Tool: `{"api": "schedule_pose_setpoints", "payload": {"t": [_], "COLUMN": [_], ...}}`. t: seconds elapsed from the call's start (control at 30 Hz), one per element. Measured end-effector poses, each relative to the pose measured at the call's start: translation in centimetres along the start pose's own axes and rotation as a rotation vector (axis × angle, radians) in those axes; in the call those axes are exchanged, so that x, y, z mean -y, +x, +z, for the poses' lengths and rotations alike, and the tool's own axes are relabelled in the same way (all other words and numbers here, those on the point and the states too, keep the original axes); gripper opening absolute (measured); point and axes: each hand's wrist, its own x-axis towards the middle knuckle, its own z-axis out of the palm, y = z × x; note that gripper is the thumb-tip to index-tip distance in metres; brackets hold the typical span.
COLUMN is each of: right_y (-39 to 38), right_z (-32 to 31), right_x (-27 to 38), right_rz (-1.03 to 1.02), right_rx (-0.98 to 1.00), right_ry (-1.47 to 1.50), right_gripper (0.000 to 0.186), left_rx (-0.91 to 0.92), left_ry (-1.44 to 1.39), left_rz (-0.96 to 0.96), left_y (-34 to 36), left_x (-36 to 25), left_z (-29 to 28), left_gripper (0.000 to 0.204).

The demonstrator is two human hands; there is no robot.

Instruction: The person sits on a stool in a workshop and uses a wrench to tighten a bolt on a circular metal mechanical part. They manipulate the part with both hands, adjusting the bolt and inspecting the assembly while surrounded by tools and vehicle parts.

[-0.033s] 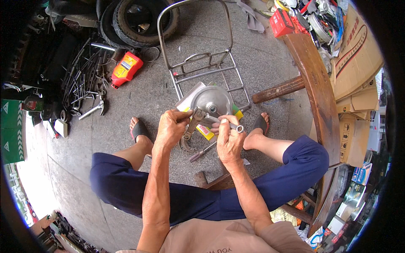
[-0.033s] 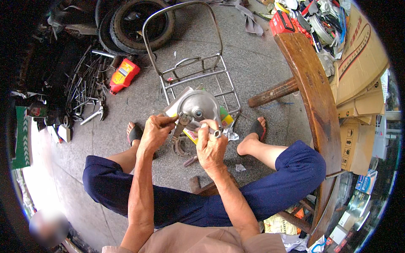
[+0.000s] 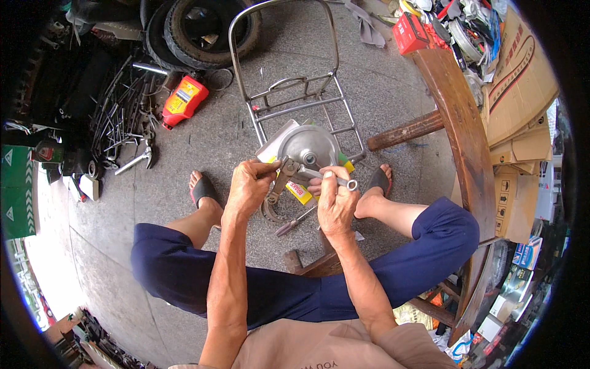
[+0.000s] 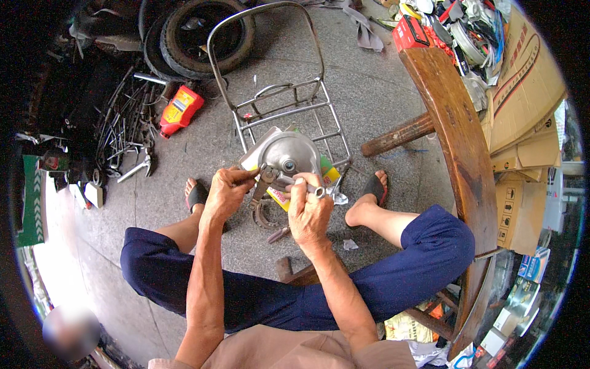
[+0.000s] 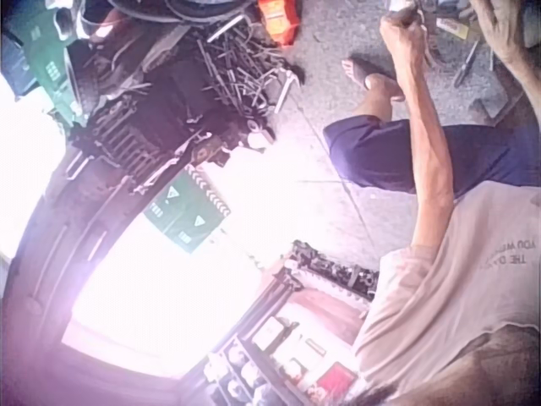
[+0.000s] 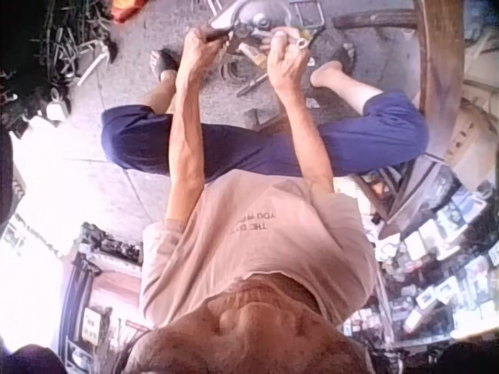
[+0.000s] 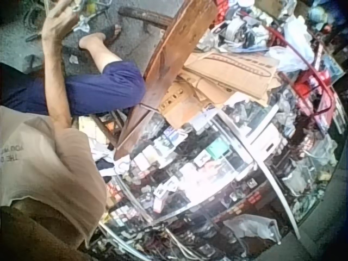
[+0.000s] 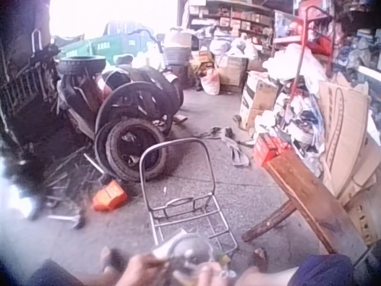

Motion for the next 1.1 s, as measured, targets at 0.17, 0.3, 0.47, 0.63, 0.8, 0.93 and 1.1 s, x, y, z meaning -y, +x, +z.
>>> {"api": "schedule_pose_setpoints", "payload": {"t": [0.17,0.3,0.47,0.63,0.8,0.93,1.1], "right_y": [0.7,0.5,0.6,0.5,0.4,0.4,0.5], "right_z": [0.0,0.0,-0.2,-0.1,0.1,0.1,0.1], "right_x": [0.0,-0.1,-0.1,-0.8,-0.6,-0.9,-1.0], "right_rz": [-0.033,-0.031,-0.030,-0.043,-0.060,-0.041,-0.057], "right_rx": [0.006,-0.011,-0.014,-0.027,-0.011,-0.015,-0.010], "right_ry": [-0.005,-0.013,0.026,0.012,-0.012,-0.054,-0.079], "right_gripper": [0.026,0.025,0.025,0.024,0.024,0.024,0.024], "left_rx": [-0.030,-0.016,-0.155,-0.250,-0.197,-0.138,-0.041], "left_ry": [-0.167,-0.314,-0.370,0.078,0.397,0.425,0.459], "left_rz": [0.095,0.089,-0.084,0.133,0.130,0.127,0.066], "left_y": [1.0,0.9,0.3,-0.6,-1.2,-0.8,-0.2], "left_x": [3.4,3.0,1.4,-0.3,-2.4,-3.6,-4.6], "left_z": [1.0,1.3,-0.1,-0.4,0.6,0.3,-0.2], "left_gripper": [0.031,0.028,0.024,0.026,0.026,0.026,0.026]}}
